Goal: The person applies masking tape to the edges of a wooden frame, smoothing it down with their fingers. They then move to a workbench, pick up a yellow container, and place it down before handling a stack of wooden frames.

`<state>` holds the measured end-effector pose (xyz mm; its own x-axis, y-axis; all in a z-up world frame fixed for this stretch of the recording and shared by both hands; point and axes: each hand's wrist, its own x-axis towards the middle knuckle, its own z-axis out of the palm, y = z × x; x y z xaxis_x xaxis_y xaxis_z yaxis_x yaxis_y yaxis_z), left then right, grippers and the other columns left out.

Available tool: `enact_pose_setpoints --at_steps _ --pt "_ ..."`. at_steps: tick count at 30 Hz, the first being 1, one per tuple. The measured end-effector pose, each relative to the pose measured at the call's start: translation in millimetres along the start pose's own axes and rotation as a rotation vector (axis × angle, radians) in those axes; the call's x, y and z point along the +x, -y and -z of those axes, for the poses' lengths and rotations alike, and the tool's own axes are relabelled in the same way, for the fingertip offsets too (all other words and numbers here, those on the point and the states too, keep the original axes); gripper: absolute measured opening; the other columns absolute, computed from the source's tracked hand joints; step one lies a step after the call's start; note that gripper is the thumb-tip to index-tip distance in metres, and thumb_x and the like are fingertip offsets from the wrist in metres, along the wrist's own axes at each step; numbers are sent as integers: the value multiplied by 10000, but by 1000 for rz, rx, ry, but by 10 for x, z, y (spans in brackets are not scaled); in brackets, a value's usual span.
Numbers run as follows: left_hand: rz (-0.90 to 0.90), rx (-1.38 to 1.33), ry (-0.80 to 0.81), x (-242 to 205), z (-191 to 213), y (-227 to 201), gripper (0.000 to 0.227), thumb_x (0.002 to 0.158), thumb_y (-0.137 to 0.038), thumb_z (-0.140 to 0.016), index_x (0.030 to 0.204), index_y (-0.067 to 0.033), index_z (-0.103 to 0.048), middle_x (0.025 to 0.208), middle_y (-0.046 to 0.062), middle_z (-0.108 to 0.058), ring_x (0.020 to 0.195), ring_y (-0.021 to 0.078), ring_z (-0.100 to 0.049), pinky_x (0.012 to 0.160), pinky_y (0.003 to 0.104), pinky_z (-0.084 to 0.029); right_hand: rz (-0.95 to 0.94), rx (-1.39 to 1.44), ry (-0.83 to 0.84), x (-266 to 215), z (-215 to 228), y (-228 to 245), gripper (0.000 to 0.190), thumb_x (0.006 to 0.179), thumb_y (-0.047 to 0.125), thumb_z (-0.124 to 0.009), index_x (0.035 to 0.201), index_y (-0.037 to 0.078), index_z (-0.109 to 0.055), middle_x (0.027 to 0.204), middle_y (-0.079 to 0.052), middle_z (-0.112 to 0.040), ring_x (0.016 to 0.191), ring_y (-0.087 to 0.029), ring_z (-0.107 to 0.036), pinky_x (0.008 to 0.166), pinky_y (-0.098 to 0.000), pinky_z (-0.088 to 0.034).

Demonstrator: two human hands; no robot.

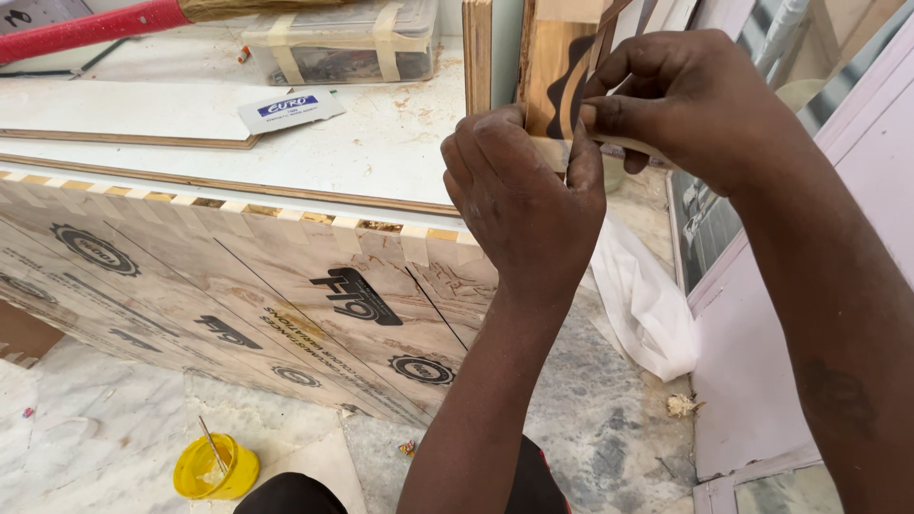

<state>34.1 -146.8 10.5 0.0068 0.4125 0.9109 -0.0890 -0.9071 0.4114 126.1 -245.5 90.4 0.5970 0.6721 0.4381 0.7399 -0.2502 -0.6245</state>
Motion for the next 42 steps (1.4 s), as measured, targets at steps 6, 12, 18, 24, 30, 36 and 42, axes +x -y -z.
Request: enact_pose_setpoints --at_steps 6,12,18,24,30,36,42 --pt "9 16 -29 -15 -28 -31 500 893 -164 -831 1171 -54 -431 1081 113 -493 1044 280 -526 904 441 -422 -227 363 82 114 20 -3 125 906 34 -729 1030 20 -733 802 -46 -728 665 -123 -690 574 -307 -567" --pt "47 47 -71 -59 -48 -89 488 926 -179 -820 1199 -39 -441 1119 121 -500 1075 292 -532 891 443 -416 -307 555 132 57 -37 -38 105 955 21 -653 1056 5 -674 772 -117 -701 613 -162 -683 518 -289 -543" --pt "81 43 -109 -97 -97 -122 455 918 -185 -811 1162 -51 -451 1116 109 -508 1051 285 -531 911 445 -425 -246 629 59 17 -184 -164 67 1020 63 -604 1044 7 -630 760 -107 -662 592 -160 -674 508 -284 -561" --pt "36 84 -102 -95 -117 -104 474 924 -164 -814 1200 -40 -449 1130 113 -509 1106 290 -531 910 443 -425 -345 553 -191 16 -354 -302 219 1013 176 -600 1189 51 -570 895 -73 -716 666 -118 -671 578 -258 -579" --pt "67 147 -30 -62 -85 -173 495 895 -173 -813 1209 -39 -455 1144 112 -508 1132 289 -543 948 464 -425 41 801 -352 -150 -613 -643 600 1033 401 -726 1349 15 -393 1139 -139 -696 846 -129 -643 757 -260 -592" --pt "62 -465 361 32 397 227 409 986 -215 -733 1251 -5 -502 1171 98 -496 1131 229 -527 1016 384 -507 151 893 -406 -15 -1036 -687 813 906 527 -776 1370 38 -321 1250 -126 -554 1086 -167 -641 920 -309 -610" --pt "114 -701 422 95 330 471 386 1182 -396 -504 1206 -18 -582 1148 65 -546 1058 159 -544 978 295 -506 6 878 -550 377 -1137 -812 776 893 556 -740 1322 15 -385 1202 -148 -605 1129 -206 -651 935 -329 -603"
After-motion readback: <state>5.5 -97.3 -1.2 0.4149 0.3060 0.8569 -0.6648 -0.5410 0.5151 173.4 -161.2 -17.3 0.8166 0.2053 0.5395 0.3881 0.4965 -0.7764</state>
